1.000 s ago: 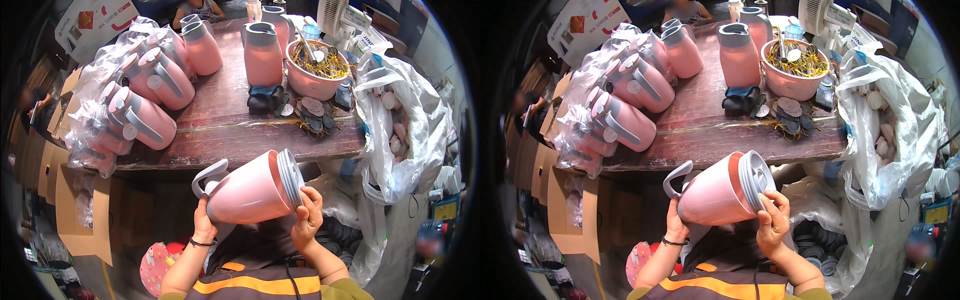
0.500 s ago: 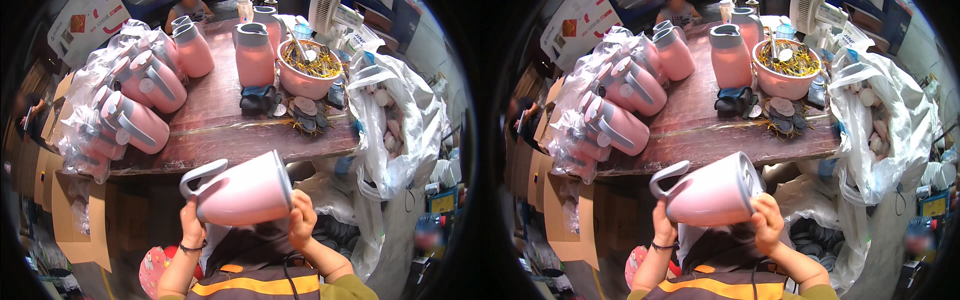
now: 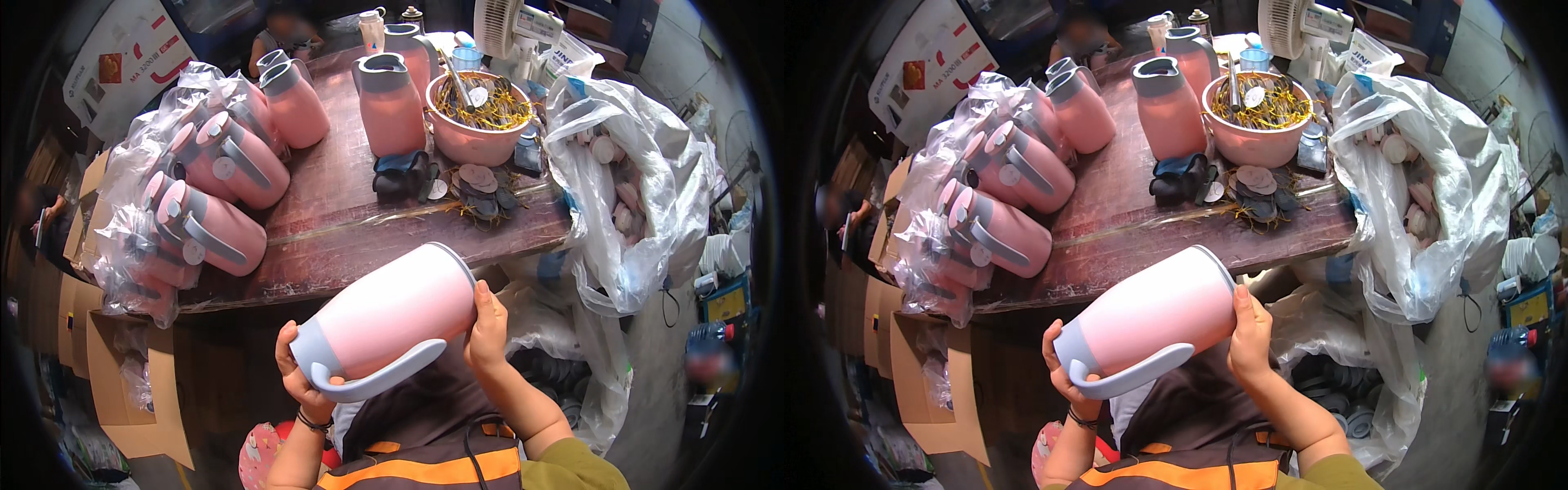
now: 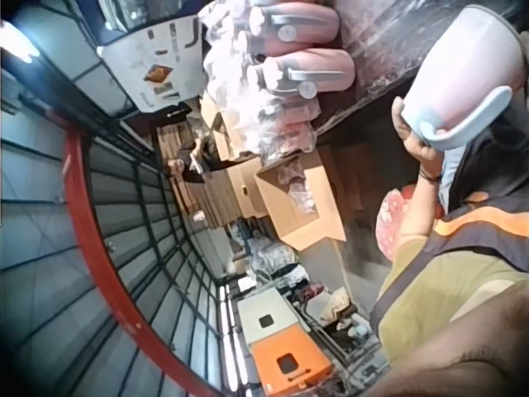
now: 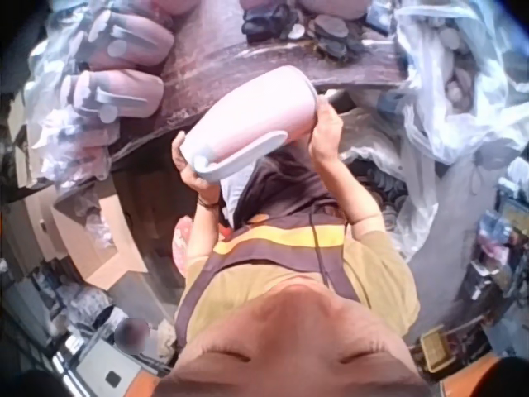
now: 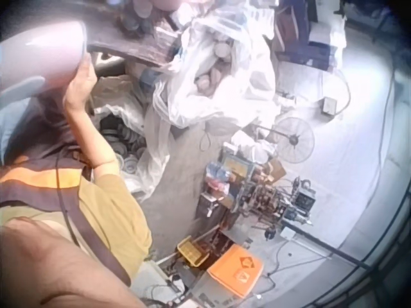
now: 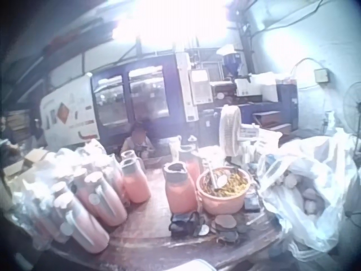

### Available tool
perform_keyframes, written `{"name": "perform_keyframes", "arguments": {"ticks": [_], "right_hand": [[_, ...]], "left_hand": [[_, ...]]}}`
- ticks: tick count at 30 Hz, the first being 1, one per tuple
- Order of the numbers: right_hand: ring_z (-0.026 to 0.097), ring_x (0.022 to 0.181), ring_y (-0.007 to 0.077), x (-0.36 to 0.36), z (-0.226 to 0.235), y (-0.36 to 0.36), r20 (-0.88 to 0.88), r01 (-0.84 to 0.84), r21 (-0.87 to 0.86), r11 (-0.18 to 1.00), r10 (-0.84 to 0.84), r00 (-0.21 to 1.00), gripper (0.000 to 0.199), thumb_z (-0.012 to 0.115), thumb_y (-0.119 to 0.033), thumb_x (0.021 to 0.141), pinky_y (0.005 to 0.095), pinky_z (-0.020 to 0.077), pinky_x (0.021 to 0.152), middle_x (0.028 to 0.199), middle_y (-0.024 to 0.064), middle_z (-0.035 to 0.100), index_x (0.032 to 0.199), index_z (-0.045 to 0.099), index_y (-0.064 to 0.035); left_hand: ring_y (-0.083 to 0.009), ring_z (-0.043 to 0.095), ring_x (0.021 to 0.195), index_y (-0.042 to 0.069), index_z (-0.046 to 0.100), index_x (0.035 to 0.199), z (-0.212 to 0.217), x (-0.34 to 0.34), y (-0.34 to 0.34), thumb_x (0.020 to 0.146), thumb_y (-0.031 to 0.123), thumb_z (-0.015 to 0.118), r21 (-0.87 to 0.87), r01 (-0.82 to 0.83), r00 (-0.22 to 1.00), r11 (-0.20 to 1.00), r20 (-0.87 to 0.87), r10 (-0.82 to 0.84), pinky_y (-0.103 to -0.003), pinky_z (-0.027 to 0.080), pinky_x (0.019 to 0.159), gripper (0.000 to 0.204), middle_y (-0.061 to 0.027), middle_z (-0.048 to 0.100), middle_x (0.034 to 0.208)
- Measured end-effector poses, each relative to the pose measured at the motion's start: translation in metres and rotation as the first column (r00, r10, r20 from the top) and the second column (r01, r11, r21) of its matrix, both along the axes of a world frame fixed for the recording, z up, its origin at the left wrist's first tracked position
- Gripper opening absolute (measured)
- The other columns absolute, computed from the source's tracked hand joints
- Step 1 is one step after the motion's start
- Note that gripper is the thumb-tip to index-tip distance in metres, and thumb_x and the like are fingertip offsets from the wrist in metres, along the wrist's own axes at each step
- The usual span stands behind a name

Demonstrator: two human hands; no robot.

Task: The person assembles pink pitchers by attaching gray lids and handles, then wrapping each unit in a clear plastic bag. The person repeatedly picks up a pitcher, secures the lid and handle, and places the finished unit into a bag on the table.

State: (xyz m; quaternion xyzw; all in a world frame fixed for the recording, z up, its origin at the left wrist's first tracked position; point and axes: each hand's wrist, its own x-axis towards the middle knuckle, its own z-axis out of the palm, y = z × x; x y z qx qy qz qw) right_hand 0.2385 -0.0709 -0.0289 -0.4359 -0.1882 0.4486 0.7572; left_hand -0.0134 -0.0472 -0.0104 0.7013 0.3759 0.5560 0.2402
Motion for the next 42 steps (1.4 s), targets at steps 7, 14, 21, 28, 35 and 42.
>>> {"name": "perform_keyframes", "arguments": {"ticks": [7,14,21,28,35,42], "right_hand": [[0.060,0.108,0.0334,-0.012,0.035,-0.029,0.839,-0.200,0.406,0.892,-0.276,0.469,0.034,0.049,-0.025,0.097,0.0380,0.0464,0.089,0.116,0.0210,0.064,0.108,0.066,0.0022],[0.061,0.107,0.0323,-0.007,0.008,-0.048,0.813,-0.252,0.405,0.879,-0.220,0.539,0.037,0.054,-0.036,0.096,0.0413,0.0454,0.092,0.114,0.0186,0.064,0.106,0.067,-0.0034],[0.054,0.106,0.0159,-0.001,0.026,-0.006,0.244,-0.174,0.017,0.985,0.164,0.956,0.054,0.040,-0.043,0.101,0.0309,0.0386,0.096,0.115,0.0095,0.061,0.122,0.056,0.0043],[0.052,0.080,0.0100,-0.014,0.032,0.006,0.592,0.049,0.094,0.994,-0.095,0.800,0.048,0.040,-0.039,0.102,0.0249,0.0421,0.074,0.096,0.0054,0.059,0.101,0.064,0.0020],[0.057,0.090,0.0230,0.000,0.028,-0.024,0.840,-0.382,0.518,0.765,-0.372,0.394,0.042,0.056,-0.042,0.093,0.0332,0.0484,0.079,0.106,0.0095,0.061,0.104,0.072,-0.0049],[0.050,0.106,0.0169,-0.017,0.003,-0.008,0.440,-0.176,0.154,0.972,0.092,0.893,0.048,0.049,-0.040,0.099,0.0320,0.0371,0.095,0.120,0.0103,0.056,0.115,0.063,0.0024]], "left_hand": [[-0.0235,0.063,0.102,-0.002,0.057,0.120,-0.023,-0.016,0.025,0.098,0.042,0.048,-0.721,0.528,0.632,0.449,0.686,0.360,-0.039,0.050,0.090,0.050,-0.0129,0.065,0.112],[-0.0225,0.064,0.096,0.000,0.059,0.114,-0.034,-0.029,0.026,0.100,0.035,0.047,-0.798,0.477,0.732,0.369,0.593,0.336,-0.038,0.052,0.085,0.040,-0.0119,0.066,0.108],[-0.0179,0.054,0.110,-0.011,0.056,0.113,0.009,-0.009,0.020,0.093,0.036,0.059,-0.171,-0.012,0.976,0.985,0.214,0.049,-0.029,0.040,0.094,0.051,-0.0115,0.048,0.133],[-0.0192,0.057,0.106,-0.007,0.051,0.123,-0.001,0.004,0.006,0.094,0.046,0.055,-0.452,0.085,0.878,0.888,0.456,0.148,-0.032,0.042,0.095,0.061,-0.0086,0.058,0.117],[-0.0232,0.064,0.096,0.002,0.059,0.114,-0.027,-0.026,0.020,0.100,0.038,0.043,-0.759,0.587,0.630,0.283,0.647,0.429,-0.038,0.052,0.084,0.041,-0.0112,0.067,0.106],[-0.0148,0.057,0.099,-0.005,0.054,0.117,0.007,-0.006,0.011,0.094,0.050,0.055,-0.440,0.039,0.855,0.897,0.479,0.198,-0.029,0.044,0.089,0.060,-0.0084,0.061,0.110]]}}
